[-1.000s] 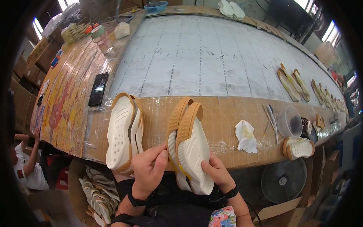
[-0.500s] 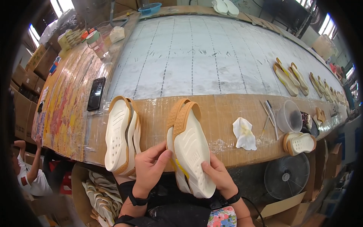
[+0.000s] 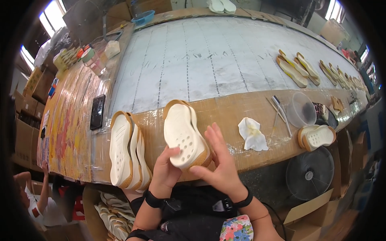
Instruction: Applying adhesive and assembling shoe soles in a manufacturing environment.
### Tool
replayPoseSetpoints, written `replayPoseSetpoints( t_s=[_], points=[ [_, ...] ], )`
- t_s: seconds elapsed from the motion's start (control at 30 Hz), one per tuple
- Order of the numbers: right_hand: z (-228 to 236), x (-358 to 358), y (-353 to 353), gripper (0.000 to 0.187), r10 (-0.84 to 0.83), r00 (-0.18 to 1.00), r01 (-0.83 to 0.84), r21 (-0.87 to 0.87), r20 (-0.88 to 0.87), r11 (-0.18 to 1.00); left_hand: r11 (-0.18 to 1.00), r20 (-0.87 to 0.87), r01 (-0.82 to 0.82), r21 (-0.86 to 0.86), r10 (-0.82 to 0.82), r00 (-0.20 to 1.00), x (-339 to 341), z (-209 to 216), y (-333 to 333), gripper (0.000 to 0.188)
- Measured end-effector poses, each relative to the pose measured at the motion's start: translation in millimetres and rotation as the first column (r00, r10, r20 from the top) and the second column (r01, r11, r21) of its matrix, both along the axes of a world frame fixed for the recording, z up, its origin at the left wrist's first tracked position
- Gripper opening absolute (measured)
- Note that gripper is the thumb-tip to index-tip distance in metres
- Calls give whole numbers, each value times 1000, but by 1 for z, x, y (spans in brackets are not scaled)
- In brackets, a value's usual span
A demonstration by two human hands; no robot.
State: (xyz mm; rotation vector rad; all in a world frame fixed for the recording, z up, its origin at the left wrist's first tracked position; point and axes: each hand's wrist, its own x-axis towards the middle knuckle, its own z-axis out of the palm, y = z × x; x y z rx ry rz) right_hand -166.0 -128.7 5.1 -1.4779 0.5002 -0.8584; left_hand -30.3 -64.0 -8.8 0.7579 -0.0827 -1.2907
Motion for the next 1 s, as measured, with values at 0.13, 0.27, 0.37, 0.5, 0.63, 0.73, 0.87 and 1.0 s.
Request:
replayPoseSetpoints(
  t_s=[0.13,0.27,0.37,0.5,0.63,0.73,0.87,1.0],
  points=[
    [-1,3,9,93,-141,982,82,-387,-128,919,991,-108,39,-129,-53,993,-4,-16,11,61],
    [4,-5,15,91,-87,996,60,-513,-29,856,963,-157,169,-210,-204,966,-4,-35,21,72],
    [-3,-15,21,87,10,999,14,-483,47,875,943,-107,135,-305,-175,979,-13,-23,19,84],
    [-8,-28,24,77,52,997,-26,-398,56,917,893,97,269,-362,-251,963,-12,-16,19,89],
    [-11,-32,28,70,118,993,-110,-301,12,947,896,67,237,-376,-229,971,-10,-14,26,80],
    [-16,-29,30,69,132,989,-113,-237,65,965,963,-12,206,-176,-211,977,-1,-14,44,68],
    [-22,-10,35,55,116,933,-149,73,341,986,978,46,180,-105,-176,983,14,33,60,58],
    [2,9,20,39,97,970,-126,121,222,985,986,265,166,19,-165,950,38,93,66,63]
  ],
)
